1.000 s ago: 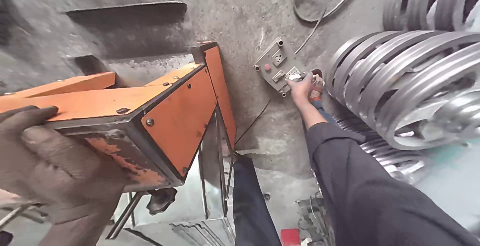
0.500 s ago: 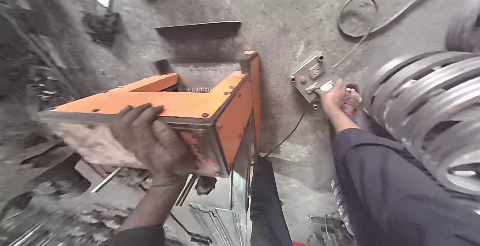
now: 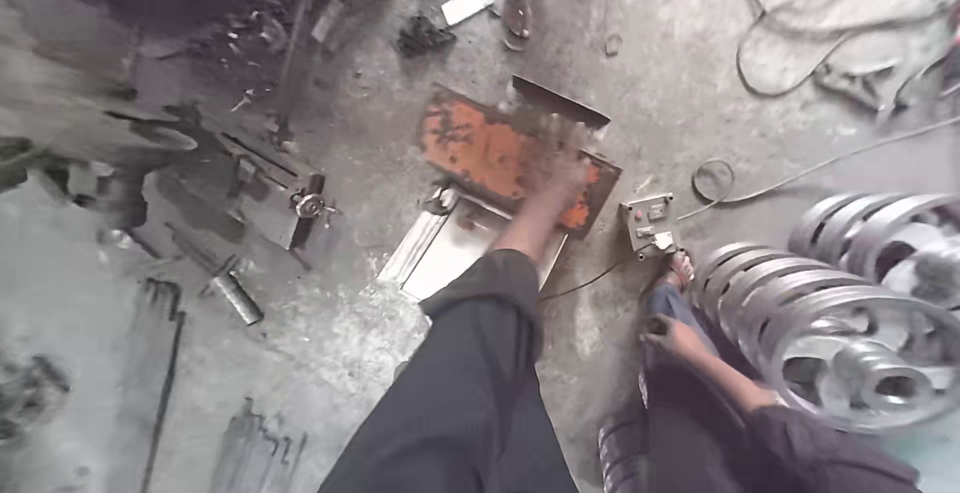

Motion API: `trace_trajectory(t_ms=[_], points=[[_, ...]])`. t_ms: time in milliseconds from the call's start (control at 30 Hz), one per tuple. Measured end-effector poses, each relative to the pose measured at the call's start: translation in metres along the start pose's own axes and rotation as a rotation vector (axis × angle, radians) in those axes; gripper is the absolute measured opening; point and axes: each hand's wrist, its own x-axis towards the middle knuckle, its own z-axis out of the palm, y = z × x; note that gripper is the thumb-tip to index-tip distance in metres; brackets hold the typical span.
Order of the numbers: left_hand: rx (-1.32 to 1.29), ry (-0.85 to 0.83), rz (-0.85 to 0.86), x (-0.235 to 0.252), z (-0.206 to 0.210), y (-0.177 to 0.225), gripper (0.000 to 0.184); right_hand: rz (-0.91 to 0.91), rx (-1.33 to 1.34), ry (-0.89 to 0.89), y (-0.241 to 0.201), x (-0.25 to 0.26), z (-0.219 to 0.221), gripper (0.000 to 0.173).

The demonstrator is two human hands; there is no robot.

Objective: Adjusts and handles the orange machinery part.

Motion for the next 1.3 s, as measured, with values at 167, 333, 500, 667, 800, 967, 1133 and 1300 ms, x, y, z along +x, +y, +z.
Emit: trace_trajectory(t_ms=[167, 333, 500, 667, 800, 967, 1133, 1300], points=[[-0.420, 0.011, 0.280, -0.181, -0.025, -0.019, 0.046, 0.220, 0.235, 0.322, 0.011, -0.135, 0.051, 0.036], [-0.670, -0.409, 0.094, -0.414, 0.060, -0.200, 0.041, 0.344, -0.078, 0.252, -0.029, -0.172, 0.139, 0.042], [-0.749, -0.369, -0.931, -0.670, 0.195, -0.414, 0.040, -0.234, -0.211, 0.100, -0.225, -0.216, 0.223, 0.043], [-1.103, -0.056, -1.485, -0.858, 0.299, -0.434, 0.043, -0.330, 0.019, -0.033, -0.272, -0.250, 0.298, 0.038], [-1.337, -0.051, -1.404, -0.874, 0.343, -0.386, 0.042, -0.164, -0.259, 0.053, -0.186, -0.249, 0.330, 0.038], [-1.325, -0.150, -1.149, -0.842, 0.349, -0.366, 0.041, 0.235, -0.775, -0.029, -0.076, -0.315, 0.349, 0.043], [-1.330, -0.107, -1.007, -0.816, 0.351, -0.395, 0.038, 0.444, -0.678, -0.026, -0.071, -0.329, 0.386, 0.034], [-1.352, -0.103, -1.039, -0.832, 0.382, -0.407, 0.037, 0.391, -0.582, 0.052, -0.080, -0.302, 0.414, 0.035]])
